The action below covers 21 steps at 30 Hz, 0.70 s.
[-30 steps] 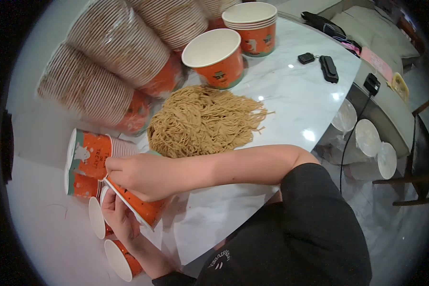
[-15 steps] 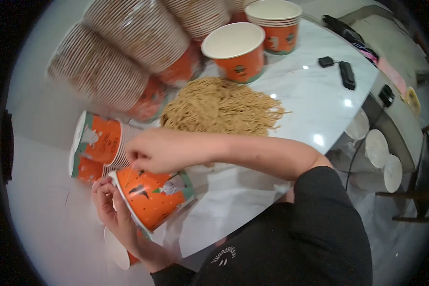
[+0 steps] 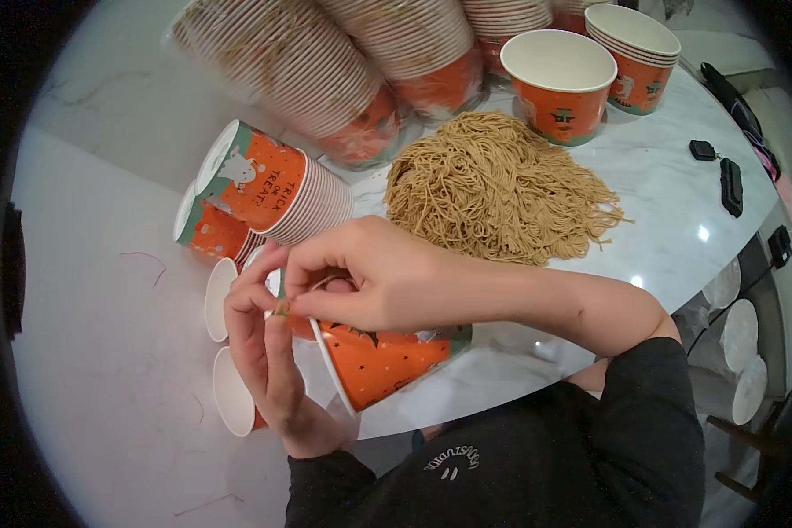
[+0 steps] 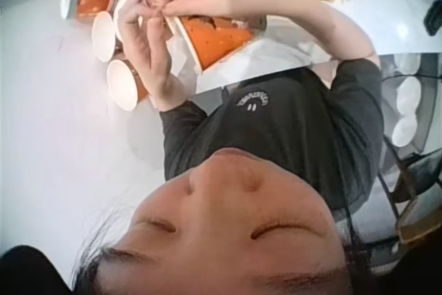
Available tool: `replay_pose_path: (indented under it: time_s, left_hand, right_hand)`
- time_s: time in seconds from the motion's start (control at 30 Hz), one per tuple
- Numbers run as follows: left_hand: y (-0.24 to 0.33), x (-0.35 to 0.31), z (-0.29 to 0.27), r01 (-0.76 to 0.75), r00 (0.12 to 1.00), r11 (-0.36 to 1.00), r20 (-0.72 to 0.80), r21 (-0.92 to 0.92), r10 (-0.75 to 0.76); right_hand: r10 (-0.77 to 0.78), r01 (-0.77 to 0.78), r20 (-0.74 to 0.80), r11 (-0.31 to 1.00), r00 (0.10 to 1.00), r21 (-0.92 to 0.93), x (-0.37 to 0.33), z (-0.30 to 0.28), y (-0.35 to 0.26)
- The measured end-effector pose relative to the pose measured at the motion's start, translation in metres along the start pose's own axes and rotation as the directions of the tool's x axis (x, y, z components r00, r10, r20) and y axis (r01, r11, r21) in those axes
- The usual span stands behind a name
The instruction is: Threading decorative string through pre-punched holes in themed paper bowls.
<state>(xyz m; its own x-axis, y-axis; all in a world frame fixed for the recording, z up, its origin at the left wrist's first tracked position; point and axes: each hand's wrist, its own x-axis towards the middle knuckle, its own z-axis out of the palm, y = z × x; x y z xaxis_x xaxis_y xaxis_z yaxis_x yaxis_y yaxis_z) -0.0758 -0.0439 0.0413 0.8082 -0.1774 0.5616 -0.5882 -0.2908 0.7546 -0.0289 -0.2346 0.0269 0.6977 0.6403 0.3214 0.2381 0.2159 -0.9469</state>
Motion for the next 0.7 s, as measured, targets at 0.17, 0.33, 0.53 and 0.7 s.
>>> replay_pose_path:
  time_s: [0.17,0.33,0.53,0.7]
  left_hand:
    - [-0.012,0.008,-0.01,0.173,0.985,0.969,0.046,-0.177,-0.167]
    - [-0.038,0.018,-0.031,0.551,0.811,0.767,0.425,-0.328,-0.401]
    - [-0.066,0.02,-0.014,0.714,0.684,0.534,0.614,-0.453,-0.393]
    - [-0.067,0.016,0.003,0.798,0.599,0.18,0.724,-0.575,-0.344]
  right_hand:
    - [0.004,0.006,-0.045,0.974,0.999,0.227,0.002,-0.002,0.002]
    - [-0.087,0.08,-0.065,0.991,0.994,-0.112,0.003,-0.008,0.003]
    - [-0.279,0.249,-0.046,0.911,0.959,-0.329,0.001,-0.017,0.003]
    - [-0.373,0.346,0.029,0.827,0.928,-0.442,0.001,-0.032,0.007]
